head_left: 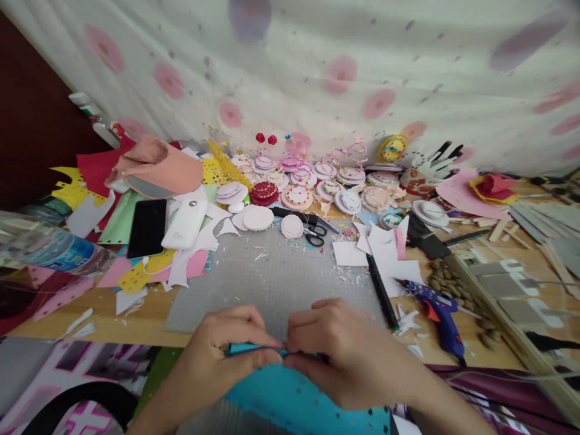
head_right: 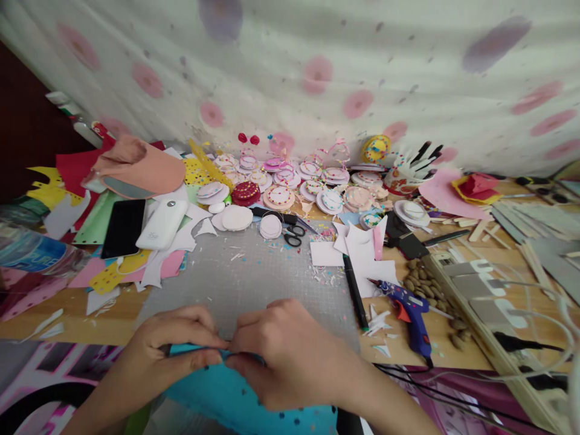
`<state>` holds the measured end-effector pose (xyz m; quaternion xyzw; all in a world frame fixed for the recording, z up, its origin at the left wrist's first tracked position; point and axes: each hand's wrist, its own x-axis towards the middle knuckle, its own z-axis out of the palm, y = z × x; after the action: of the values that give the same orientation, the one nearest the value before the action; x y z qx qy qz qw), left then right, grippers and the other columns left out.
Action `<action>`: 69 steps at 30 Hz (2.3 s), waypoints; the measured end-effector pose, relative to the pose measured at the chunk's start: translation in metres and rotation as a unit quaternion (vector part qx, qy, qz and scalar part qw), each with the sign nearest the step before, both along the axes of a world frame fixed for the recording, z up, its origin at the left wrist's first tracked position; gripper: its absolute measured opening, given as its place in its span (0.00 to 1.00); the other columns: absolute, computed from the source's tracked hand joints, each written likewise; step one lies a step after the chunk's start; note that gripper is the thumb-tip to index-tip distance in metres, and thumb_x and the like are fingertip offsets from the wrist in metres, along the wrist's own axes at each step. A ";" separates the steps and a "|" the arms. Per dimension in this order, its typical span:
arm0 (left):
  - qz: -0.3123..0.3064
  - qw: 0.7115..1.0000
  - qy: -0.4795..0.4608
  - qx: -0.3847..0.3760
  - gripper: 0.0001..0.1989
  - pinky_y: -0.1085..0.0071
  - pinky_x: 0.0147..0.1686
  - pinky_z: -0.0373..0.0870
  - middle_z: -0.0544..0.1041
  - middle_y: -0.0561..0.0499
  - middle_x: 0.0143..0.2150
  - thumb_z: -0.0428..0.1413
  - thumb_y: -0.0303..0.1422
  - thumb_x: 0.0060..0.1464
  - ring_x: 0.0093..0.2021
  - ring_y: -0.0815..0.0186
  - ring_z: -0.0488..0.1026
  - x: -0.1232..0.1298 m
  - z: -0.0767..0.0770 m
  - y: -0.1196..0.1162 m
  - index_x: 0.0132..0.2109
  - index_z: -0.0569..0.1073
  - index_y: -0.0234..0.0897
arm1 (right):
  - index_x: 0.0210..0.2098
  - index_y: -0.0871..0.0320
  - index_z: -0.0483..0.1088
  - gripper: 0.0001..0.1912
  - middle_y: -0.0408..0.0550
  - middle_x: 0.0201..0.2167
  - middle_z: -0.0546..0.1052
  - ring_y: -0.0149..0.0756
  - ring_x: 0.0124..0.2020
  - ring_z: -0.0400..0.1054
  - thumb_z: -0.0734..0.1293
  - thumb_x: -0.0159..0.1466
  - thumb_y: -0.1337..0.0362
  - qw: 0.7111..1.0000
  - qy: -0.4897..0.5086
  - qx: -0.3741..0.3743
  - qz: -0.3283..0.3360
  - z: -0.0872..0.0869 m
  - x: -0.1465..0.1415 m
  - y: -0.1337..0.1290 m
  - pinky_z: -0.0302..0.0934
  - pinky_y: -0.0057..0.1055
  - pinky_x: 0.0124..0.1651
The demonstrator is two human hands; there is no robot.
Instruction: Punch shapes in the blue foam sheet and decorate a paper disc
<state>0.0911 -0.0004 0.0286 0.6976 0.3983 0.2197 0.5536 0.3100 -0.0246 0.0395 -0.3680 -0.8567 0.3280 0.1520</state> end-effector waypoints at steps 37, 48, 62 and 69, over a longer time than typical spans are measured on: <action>-0.076 0.991 0.002 -0.107 0.16 0.76 0.28 0.62 0.76 0.52 0.27 0.62 0.43 0.48 0.28 0.68 0.68 0.038 -0.093 0.148 0.32 0.79 0.32 | 0.42 0.54 0.64 0.15 0.42 0.36 0.70 0.30 0.32 0.68 0.70 0.58 0.60 0.774 0.494 -0.366 -0.149 -0.106 0.013 0.111 0.63 0.28 0.34; -0.085 0.979 -0.023 -0.186 0.19 0.76 0.26 0.63 0.74 0.52 0.27 0.59 0.46 0.52 0.26 0.69 0.67 0.027 -0.100 0.145 0.32 0.76 0.32 | 0.40 0.55 0.73 0.11 0.45 0.41 0.74 0.34 0.45 0.67 0.73 0.57 0.63 0.748 0.548 -0.325 -0.188 -0.125 0.013 0.111 0.59 0.31 0.51; -0.042 0.989 -0.029 -0.142 0.24 0.78 0.17 0.50 0.57 0.59 0.19 0.56 0.51 0.52 0.20 0.75 0.54 0.029 -0.102 0.143 0.23 0.65 0.34 | 0.43 0.53 0.72 0.14 0.43 0.40 0.73 0.31 0.41 0.67 0.74 0.57 0.64 0.758 0.510 -0.343 -0.219 -0.122 0.010 0.106 0.61 0.27 0.43; -0.035 0.995 -0.030 -0.087 0.24 0.77 0.18 0.48 0.54 0.59 0.19 0.54 0.50 0.53 0.20 0.74 0.51 0.034 -0.108 0.143 0.22 0.61 0.36 | 0.41 0.54 0.70 0.20 0.43 0.38 0.74 0.31 0.39 0.68 0.77 0.51 0.64 0.759 0.489 -0.369 -0.221 -0.122 0.008 0.106 0.61 0.30 0.45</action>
<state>0.1248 0.1429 -0.0794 0.6538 0.3743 0.1856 0.6309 0.3184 0.0814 -0.0826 -0.3643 -0.3736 0.7114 0.4707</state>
